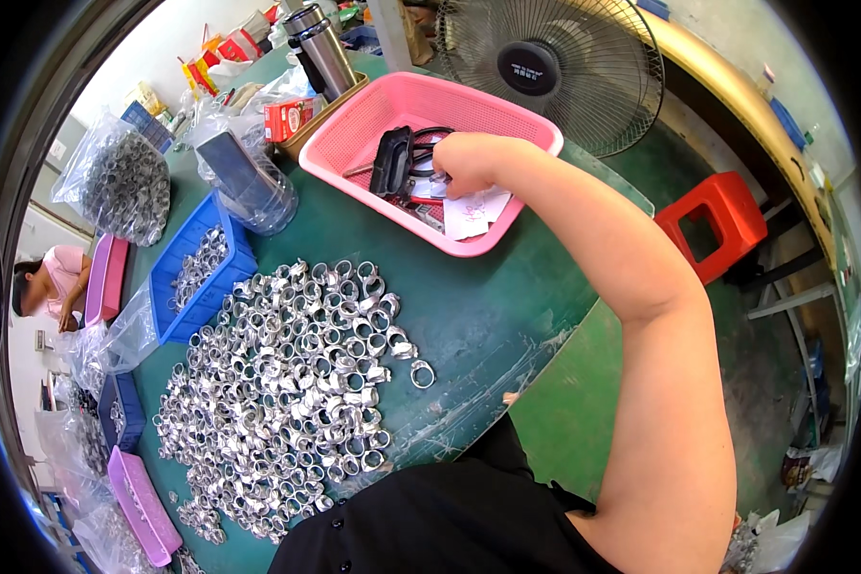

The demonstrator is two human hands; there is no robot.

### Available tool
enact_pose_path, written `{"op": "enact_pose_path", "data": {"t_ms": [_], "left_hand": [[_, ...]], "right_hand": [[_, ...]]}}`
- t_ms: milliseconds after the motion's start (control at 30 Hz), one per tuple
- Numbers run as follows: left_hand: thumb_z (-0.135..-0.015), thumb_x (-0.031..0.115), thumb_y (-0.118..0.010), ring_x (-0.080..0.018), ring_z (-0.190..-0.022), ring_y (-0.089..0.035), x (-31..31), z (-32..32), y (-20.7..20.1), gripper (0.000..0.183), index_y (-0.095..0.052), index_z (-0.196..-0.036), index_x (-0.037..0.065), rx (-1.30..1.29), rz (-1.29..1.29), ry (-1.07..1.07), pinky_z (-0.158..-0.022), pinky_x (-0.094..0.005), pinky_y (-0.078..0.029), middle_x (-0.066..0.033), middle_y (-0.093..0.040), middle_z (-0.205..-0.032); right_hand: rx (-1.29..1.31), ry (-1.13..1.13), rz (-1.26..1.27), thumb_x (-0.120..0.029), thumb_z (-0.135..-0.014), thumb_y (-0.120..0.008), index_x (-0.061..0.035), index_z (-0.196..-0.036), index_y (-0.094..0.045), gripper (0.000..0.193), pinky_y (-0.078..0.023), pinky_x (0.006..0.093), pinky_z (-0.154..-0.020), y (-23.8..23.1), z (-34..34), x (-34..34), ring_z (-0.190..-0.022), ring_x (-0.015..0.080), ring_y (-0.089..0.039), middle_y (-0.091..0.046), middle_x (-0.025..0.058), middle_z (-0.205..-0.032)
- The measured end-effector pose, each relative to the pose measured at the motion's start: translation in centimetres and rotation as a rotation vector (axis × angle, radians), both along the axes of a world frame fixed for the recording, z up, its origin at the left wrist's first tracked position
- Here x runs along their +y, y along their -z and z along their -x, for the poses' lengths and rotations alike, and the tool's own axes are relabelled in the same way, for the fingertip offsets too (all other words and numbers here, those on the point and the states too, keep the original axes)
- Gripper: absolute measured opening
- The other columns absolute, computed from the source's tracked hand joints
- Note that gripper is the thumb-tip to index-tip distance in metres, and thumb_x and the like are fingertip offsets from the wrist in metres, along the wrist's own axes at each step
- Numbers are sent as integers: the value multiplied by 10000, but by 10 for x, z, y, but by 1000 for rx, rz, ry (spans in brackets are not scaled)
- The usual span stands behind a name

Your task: The person writes on a small white card, picks up a plastic bag, and then fills the bag with metal rings from a large pile on the table by hand.

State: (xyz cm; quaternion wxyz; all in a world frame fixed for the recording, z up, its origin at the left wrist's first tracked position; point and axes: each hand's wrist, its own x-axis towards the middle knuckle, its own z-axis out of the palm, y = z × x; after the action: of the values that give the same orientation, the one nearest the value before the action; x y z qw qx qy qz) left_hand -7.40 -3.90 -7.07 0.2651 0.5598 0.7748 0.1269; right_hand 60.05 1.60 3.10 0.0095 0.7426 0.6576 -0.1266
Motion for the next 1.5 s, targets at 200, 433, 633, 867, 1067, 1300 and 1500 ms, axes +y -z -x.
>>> {"op": "enact_pose_path", "data": {"t_ms": [200,433,633,867,1067,1300,1500], "left_hand": [[-770,422,-697,-141,-1129,-502,7,2,-4,654,-468,-1285,90,-5,1,-12,-925,-241,-359,-182,-520,-1255],[-767,435,-699,-131,-1138,-501,-7,-1,-4,664,-467,-1290,97,-10,-5,5,-929,-232,-354,-180,-520,-1263],[-765,446,-700,-122,-1146,-500,-9,2,-6,673,-467,-1295,103,-12,-9,13,-933,-224,-350,-179,-521,-1271],[-762,459,-702,-112,-1155,-498,-11,7,-17,683,-467,-1300,110,9,28,35,-937,-215,-345,-177,-521,-1279],[-759,470,-703,-103,-1162,-497,-8,-16,-88,692,-466,-1305,116,262,705,173,-941,-208,-340,-176,-521,-1287],[-778,115,-646,-292,-641,-598,27,-150,-159,161,-642,-901,10,79,-142,987,-592,-357,-477,-135,-604,-695],[-797,174,-643,-252,-686,-594,94,-310,-155,220,-640,-962,30,-178,-456,1354,-636,-344,-485,-128,-604,-826]], "right_hand": [[-54,-49,22,-146,-708,-626,7,-898,-663,247,-488,424,-736,1,-1,18,-788,351,-620,-646,195,-829],[-57,52,-92,-88,-768,-555,-94,-1010,-650,260,-486,412,-757,-7,15,-13,-849,313,-630,-656,151,-894],[-225,-109,-131,-85,-746,-560,-114,-951,-667,233,-501,411,-727,0,17,-9,-838,298,-641,-657,137,-847],[-295,-137,-134,-107,-670,-625,-51,-836,-676,182,-508,426,-701,5,15,8,-799,309,-640,-656,150,-816],[-10,-17,-337,-122,-694,-636,-13,-850,-661,193,-490,394,-741,-22,2,-32,-810,312,-620,-645,157,-827],[169,-17,-531,-100,-710,-659,-6,-813,-632,142,-475,345,-662,-39,-1,-34,-690,272,-580,-614,124,-768],[222,-74,-745,-64,-699,-667,-8,-795,-612,124,-473,328,-656,-37,8,-44,-697,256,-580,-608,102,-759]]}}
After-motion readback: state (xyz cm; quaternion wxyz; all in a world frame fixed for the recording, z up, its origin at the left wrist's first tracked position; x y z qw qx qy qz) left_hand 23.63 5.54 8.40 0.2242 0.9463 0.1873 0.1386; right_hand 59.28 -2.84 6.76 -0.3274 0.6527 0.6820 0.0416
